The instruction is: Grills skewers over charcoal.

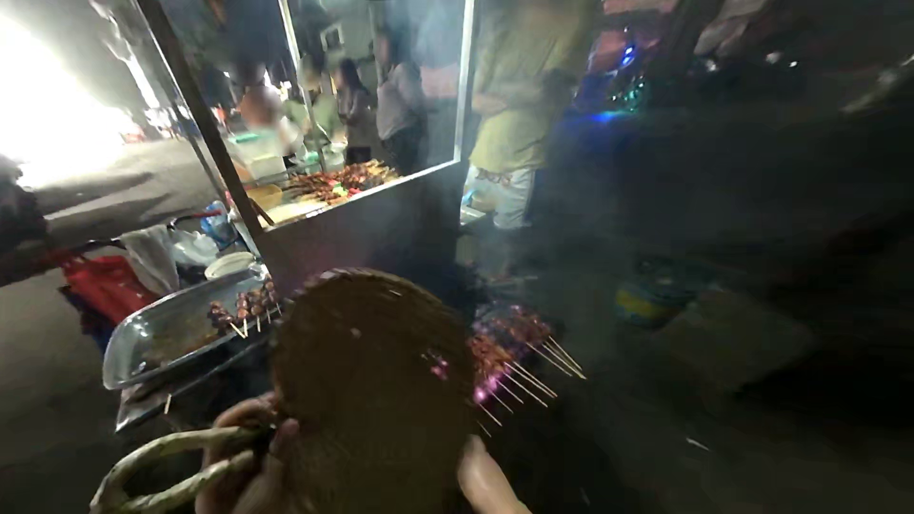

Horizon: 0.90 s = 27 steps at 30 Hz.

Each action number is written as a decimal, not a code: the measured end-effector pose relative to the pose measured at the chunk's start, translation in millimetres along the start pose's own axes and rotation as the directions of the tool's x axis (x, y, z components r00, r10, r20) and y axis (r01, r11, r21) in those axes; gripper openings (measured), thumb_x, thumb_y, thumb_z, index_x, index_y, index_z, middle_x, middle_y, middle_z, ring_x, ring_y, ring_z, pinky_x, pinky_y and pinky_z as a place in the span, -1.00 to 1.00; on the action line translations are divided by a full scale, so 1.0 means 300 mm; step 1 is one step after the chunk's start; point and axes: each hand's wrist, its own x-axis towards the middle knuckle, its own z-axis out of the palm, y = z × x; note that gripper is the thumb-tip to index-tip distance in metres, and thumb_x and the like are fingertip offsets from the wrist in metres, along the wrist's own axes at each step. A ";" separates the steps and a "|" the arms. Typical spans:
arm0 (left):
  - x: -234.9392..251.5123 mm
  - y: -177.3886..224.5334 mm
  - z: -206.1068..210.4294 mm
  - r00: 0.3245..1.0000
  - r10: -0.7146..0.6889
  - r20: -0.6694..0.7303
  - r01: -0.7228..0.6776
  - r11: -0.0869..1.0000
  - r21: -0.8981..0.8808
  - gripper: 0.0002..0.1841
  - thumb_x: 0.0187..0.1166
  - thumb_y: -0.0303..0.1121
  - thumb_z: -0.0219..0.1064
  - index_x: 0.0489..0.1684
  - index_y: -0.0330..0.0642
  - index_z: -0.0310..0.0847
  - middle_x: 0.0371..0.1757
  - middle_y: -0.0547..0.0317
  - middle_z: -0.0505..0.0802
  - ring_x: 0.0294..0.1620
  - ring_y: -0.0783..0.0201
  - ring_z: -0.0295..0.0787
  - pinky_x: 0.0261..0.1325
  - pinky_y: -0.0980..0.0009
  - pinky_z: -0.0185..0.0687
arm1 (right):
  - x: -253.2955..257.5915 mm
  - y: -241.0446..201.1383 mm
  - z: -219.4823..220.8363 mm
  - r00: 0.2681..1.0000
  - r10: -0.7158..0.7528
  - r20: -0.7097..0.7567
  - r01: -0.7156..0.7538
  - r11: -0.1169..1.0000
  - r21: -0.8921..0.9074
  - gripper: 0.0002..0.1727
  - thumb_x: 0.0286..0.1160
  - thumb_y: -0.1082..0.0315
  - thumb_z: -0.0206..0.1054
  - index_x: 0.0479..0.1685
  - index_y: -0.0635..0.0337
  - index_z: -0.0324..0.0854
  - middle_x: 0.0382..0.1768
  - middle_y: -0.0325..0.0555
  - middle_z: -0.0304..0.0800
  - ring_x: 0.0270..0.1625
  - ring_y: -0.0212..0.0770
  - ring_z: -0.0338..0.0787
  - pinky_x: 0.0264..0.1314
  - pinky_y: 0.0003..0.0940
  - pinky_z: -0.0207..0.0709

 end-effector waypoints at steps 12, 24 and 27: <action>0.030 0.020 0.026 0.983 0.139 0.119 -0.145 0.988 0.050 -0.77 0.62 -0.33 0.36 0.14 0.26 0.70 0.13 0.63 0.83 0.19 0.61 0.73 0.26 0.63 0.66 | 0.115 0.100 -0.124 0.980 -0.101 0.170 -0.028 0.779 0.626 -0.66 0.91 0.22 0.03 0.26 0.22 0.63 -0.44 -0.26 0.63 -0.58 -0.43 0.49 -0.48 -0.54 0.42; 0.004 -0.027 0.033 0.980 0.037 0.195 -0.064 0.989 0.131 -0.72 0.61 -0.31 0.40 0.20 0.28 0.65 0.19 0.69 0.79 0.25 0.63 0.70 0.30 0.62 0.64 | 0.156 0.163 -0.073 0.925 0.031 0.379 -0.285 0.714 0.639 -0.64 0.90 0.17 0.08 0.40 0.19 0.54 -0.08 -0.05 0.87 -0.30 -0.26 0.83 -0.29 -0.37 0.67; -0.008 -0.022 0.064 0.966 -0.134 0.222 0.142 0.990 -0.019 -0.68 0.58 -0.33 0.40 0.21 0.33 0.63 0.20 0.70 0.80 0.26 0.64 0.70 0.35 0.62 0.61 | 0.043 0.083 -0.165 0.958 0.092 0.271 -0.212 0.865 0.455 -0.56 0.90 0.31 0.03 0.59 0.37 0.43 0.38 0.21 0.69 0.33 -0.05 0.73 0.45 -0.17 0.52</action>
